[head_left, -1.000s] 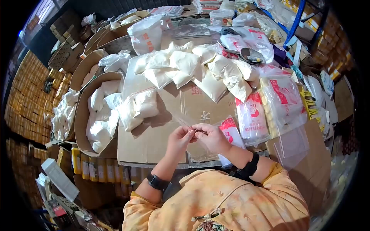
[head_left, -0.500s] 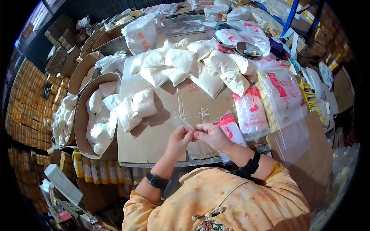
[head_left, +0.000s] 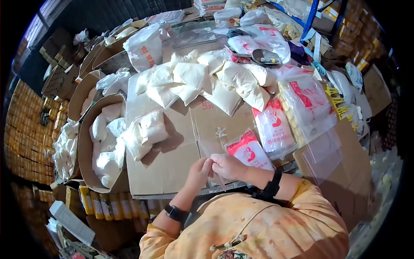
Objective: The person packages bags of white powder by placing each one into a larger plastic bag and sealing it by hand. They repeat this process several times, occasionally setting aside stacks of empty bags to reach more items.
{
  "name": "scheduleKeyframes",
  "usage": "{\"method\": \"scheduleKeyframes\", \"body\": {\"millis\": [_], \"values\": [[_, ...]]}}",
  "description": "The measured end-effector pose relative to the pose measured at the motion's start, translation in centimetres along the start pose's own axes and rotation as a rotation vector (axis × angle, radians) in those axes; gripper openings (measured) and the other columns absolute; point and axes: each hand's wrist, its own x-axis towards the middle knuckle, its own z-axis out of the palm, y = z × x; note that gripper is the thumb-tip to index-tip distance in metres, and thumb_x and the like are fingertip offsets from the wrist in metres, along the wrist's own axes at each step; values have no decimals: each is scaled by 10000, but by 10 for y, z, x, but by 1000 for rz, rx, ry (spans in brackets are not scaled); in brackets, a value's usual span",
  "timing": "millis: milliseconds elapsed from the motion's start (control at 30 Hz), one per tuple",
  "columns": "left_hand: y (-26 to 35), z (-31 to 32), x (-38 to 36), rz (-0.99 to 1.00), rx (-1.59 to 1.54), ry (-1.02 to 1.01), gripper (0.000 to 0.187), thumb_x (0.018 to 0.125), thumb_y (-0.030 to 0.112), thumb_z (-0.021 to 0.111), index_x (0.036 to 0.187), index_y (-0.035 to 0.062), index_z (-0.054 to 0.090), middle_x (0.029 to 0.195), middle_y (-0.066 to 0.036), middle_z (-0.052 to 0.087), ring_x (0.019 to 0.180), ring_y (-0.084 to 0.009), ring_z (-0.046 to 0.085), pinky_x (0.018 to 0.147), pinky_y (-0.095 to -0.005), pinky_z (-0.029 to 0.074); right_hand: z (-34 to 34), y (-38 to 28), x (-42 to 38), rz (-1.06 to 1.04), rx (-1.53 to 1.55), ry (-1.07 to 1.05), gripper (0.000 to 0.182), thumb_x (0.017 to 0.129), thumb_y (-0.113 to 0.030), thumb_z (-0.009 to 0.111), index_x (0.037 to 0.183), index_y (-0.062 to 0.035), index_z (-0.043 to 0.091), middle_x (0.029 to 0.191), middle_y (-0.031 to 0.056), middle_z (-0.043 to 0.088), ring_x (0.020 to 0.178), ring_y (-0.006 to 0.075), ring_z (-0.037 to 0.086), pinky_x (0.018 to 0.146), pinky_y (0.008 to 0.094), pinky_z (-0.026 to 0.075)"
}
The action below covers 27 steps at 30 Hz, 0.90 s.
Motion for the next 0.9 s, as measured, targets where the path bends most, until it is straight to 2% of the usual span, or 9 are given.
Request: {"method": "scheduleKeyframes", "body": {"millis": [100,233,300,367,467,567,700,733,900], "values": [[-2,-4,1,67,70,39,273,916,201,445,737,14,531,568,-46,534,511,-132,509,515,-263,415,2,-6,3,34,135,55,70,802,-83,478,786,-15,477,650,113,533,645,230,589,583,346,448],[15,-24,-3,141,318,164,269,896,207,457,710,32,542,555,-85,544,506,-185,536,511,-314,431,0,76,43,-109,-7,547,75,770,-102,524,740,-44,488,635,155,551,622,337,569,555,392,452],[21,-45,-6,171,643,215,256,870,216,472,701,40,552,577,-118,561,529,-235,560,519,-353,444,-33,53,46,-94,-372,646,95,760,-88,524,703,-51,457,647,151,558,642,358,563,534,432,444],[18,-69,-9,205,1153,218,238,836,226,491,699,46,563,610,-152,574,569,-293,582,533,-393,457,-32,48,49,-178,-513,572,86,755,-106,526,703,-54,481,641,145,560,659,358,572,548,444,446],[0,-104,-3,108,1139,344,205,769,242,524,708,51,568,652,-173,579,632,-355,576,569,-436,460,-4,67,71,-104,-729,321,134,768,-179,554,721,-57,525,668,148,585,664,343,583,543,412,456],[-11,-132,-10,71,927,434,126,734,151,561,693,36,530,633,-180,556,620,-370,552,554,-420,445,4,91,111,2,-211,105,214,790,-253,568,746,-43,568,675,154,597,612,286,596,542,378,467],[-25,-180,-35,48,621,482,106,710,53,581,703,22,479,585,-134,509,537,-280,507,512,-339,409,-27,140,217,363,430,305,211,890,-181,485,723,-68,544,638,24,575,544,82,531,480,205,419],[-32,-193,-44,41,524,513,112,715,52,582,700,22,475,578,-116,501,524,-242,495,509,-321,403,-42,130,232,428,741,399,211,885,-213,494,733,-77,549,662,15,575,556,86,527,483,215,423],[-50,-253,-99,-48,194,621,153,795,27,562,686,29,454,596,-15,495,555,-82,456,512,-235,379,-55,173,323,521,942,773,331,864,-377,520,892,-47,498,698,58,524,560,158,528,473,247,442]]}}
